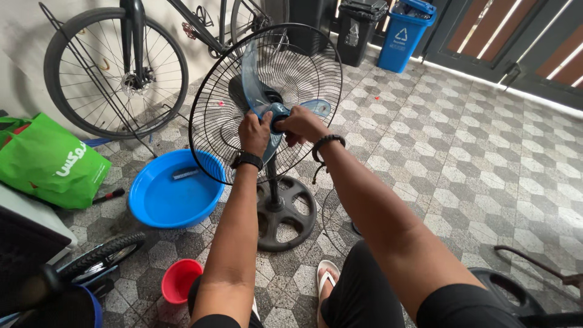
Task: The person assembles a standing electric fan by attaching the front grille, inserting the fan blade, securing the blade cap, and fitting the rear grille. The person then attaches the control box to the motor housing and wipes the fan with a cloth.
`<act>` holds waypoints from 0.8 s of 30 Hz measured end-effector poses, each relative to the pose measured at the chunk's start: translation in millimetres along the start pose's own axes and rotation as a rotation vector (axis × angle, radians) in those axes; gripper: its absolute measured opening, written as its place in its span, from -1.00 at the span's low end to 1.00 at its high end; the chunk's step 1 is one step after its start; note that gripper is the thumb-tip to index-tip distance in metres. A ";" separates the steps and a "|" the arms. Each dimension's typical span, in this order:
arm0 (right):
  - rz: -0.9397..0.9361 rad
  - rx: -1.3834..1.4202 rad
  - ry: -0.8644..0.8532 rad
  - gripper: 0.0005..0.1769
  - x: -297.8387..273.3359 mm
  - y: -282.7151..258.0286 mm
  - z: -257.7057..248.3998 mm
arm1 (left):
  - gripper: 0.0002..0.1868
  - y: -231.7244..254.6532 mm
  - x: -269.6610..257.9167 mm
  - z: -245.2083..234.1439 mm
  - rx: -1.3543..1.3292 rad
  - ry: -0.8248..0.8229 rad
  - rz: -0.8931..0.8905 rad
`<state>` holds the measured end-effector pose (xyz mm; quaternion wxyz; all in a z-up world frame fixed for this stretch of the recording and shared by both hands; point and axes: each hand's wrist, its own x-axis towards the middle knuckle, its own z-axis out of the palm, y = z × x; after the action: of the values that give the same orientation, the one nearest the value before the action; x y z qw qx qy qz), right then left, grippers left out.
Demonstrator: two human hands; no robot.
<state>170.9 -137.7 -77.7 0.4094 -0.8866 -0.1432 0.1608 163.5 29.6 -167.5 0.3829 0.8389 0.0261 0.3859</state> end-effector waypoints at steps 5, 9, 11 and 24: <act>-0.001 -0.224 0.166 -0.58 17.9 9.3 18.6 | -0.61 10.9 -1.7 -1.3 -0.036 -0.079 -0.089; -0.093 -0.405 0.277 -0.60 25.3 12.7 29.8 | -0.62 1.1 -0.2 5.3 0.026 0.089 0.109; -0.199 -0.493 0.362 -0.63 19.5 17.2 33.7 | -0.59 -8.3 -2.6 10.2 0.134 0.036 0.049; -0.061 -0.228 0.129 -0.58 -10.7 -8.1 7.7 | -0.59 -29.8 7.1 19.9 0.032 0.024 0.068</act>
<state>157.1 -131.5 -74.4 0.3191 -0.9311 -0.1608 0.0735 189.3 40.6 -190.9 0.3557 0.8407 0.0086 0.4082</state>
